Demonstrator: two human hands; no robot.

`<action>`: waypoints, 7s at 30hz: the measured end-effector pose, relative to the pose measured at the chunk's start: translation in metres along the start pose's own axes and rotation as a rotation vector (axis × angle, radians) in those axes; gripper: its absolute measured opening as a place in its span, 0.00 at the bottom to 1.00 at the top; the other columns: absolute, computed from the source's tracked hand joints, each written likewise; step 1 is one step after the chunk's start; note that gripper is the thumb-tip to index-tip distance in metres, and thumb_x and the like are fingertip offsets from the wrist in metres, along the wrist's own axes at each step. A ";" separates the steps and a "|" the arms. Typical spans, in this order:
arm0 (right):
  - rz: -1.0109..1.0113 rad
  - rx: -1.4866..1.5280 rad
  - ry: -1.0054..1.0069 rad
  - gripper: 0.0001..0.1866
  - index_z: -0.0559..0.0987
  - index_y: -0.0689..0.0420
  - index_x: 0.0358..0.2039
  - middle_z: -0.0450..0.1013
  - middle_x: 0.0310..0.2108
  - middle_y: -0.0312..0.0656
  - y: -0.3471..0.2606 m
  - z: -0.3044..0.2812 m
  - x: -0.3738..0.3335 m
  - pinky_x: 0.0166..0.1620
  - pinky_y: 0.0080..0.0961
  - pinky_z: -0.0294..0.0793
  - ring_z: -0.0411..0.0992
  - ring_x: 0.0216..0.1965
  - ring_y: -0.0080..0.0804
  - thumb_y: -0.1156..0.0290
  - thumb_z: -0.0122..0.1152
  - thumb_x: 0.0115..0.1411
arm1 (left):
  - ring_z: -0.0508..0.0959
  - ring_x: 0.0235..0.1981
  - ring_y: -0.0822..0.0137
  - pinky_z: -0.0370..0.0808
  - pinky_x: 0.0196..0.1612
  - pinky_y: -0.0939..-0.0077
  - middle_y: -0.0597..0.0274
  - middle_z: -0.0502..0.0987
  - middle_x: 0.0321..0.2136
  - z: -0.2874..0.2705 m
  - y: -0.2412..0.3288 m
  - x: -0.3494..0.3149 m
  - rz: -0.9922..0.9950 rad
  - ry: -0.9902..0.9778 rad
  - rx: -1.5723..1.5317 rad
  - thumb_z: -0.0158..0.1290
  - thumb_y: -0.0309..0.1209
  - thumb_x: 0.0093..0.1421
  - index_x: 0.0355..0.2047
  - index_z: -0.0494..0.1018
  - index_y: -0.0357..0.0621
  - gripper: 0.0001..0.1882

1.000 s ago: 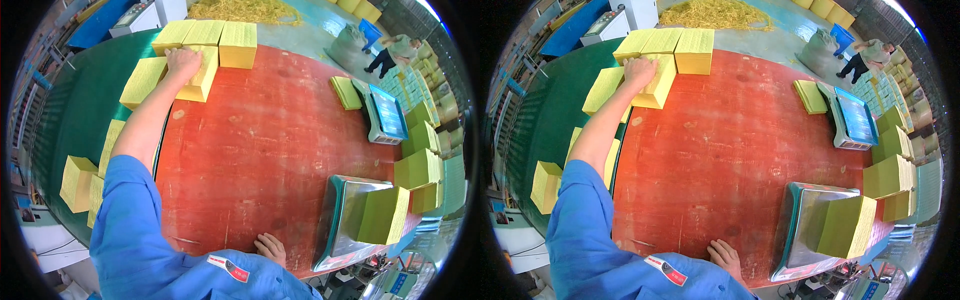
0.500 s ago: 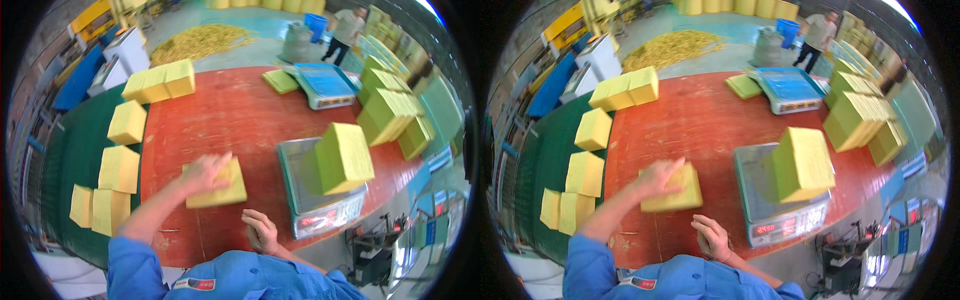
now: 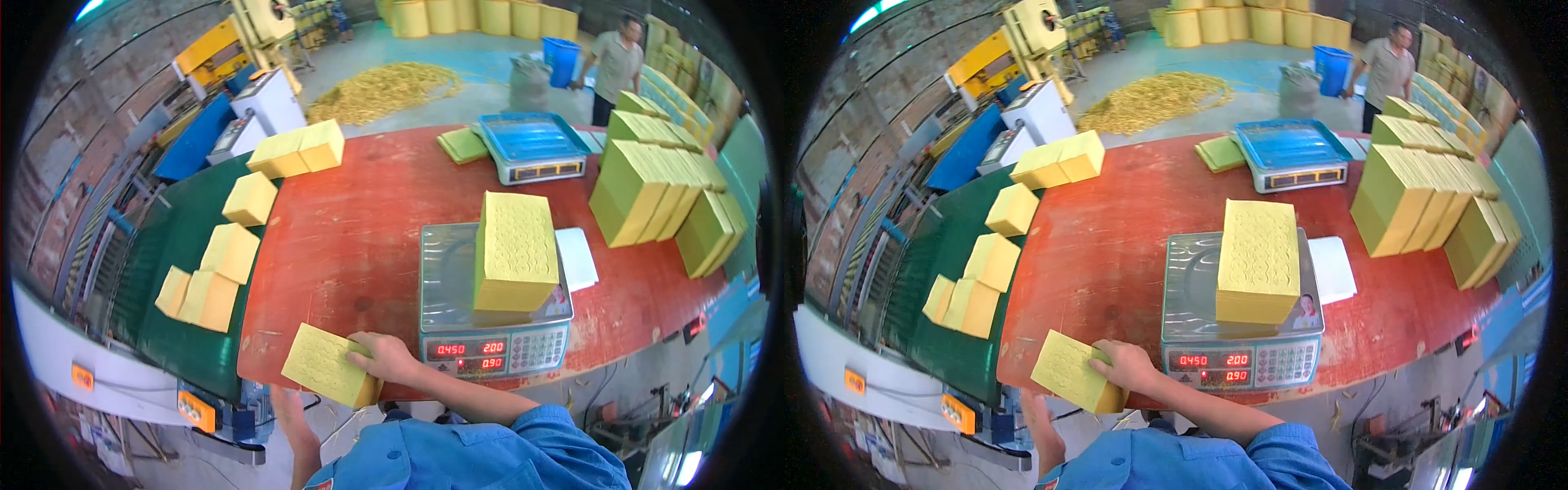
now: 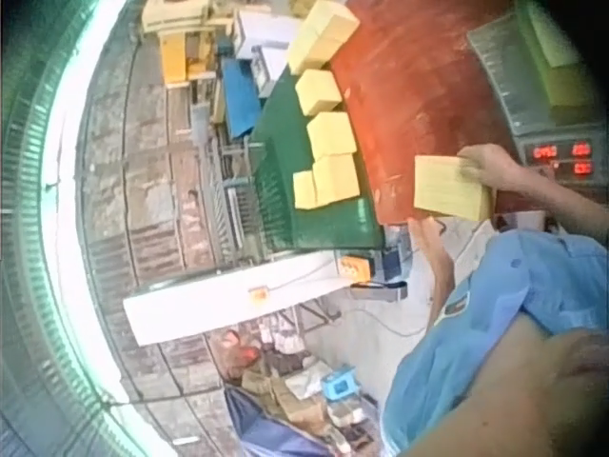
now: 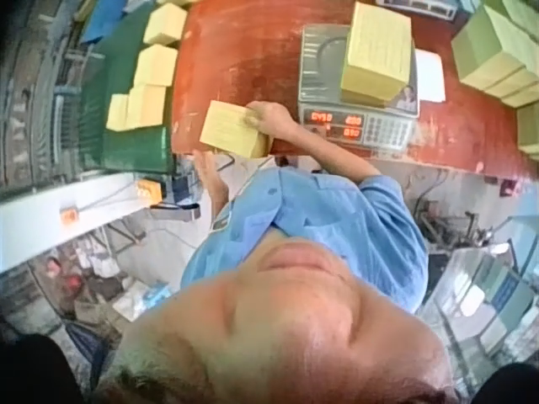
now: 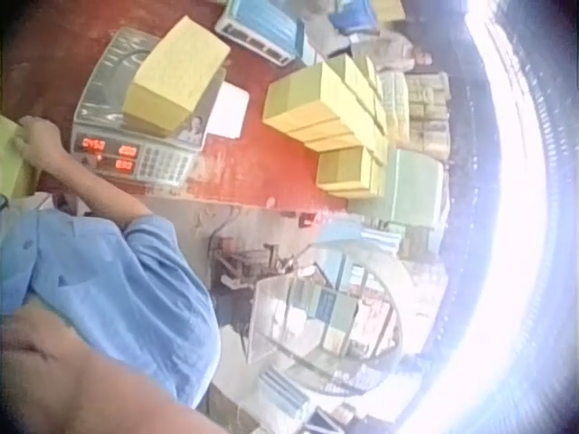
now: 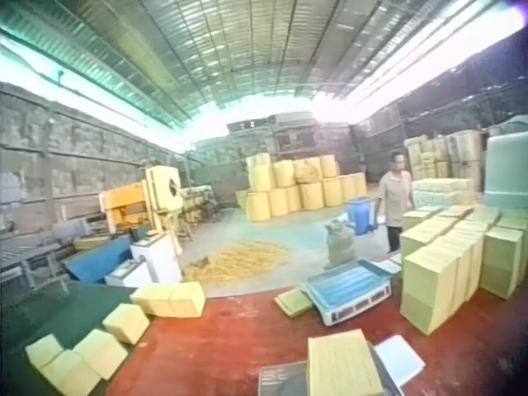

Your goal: The person is weighing stacks of yellow paper blocks and moving them between a conveyor belt and a work surface.

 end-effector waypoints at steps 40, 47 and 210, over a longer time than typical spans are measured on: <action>0.041 0.470 0.633 0.26 0.71 0.68 0.54 0.75 0.48 0.52 -0.058 -0.181 -0.102 0.55 0.32 0.68 0.71 0.52 0.37 0.56 0.50 0.67 | 0.73 0.54 0.64 0.70 0.58 0.65 0.54 0.72 0.55 0.185 0.161 0.010 -0.343 -1.049 -0.674 0.41 0.47 0.67 0.62 0.61 0.39 0.30; 0.101 0.701 0.811 0.19 0.77 0.63 0.48 0.76 0.37 0.39 -0.034 -0.327 -0.090 0.39 0.20 0.71 0.72 0.36 0.21 0.60 0.52 0.66 | 0.73 0.52 0.65 0.73 0.52 0.65 0.57 0.72 0.53 0.331 0.258 0.003 0.047 -1.295 -0.389 0.46 0.55 0.63 0.60 0.63 0.44 0.33; 0.441 0.814 1.387 0.19 0.74 0.65 0.52 0.74 0.47 0.43 0.319 -0.643 -0.561 0.49 0.25 0.72 0.72 0.48 0.28 0.63 0.49 0.68 | 0.59 0.62 0.44 0.66 0.54 0.31 0.47 0.55 0.62 0.763 0.247 -0.499 -0.658 -1.704 -0.130 0.50 0.57 0.58 0.65 0.52 0.45 0.43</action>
Point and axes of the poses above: each hand's wrist, its own x-axis towards the middle knuckle, its own z-axis out of the palm, y = z × x, the point moved 5 cm from there along x, towards the middle knuckle
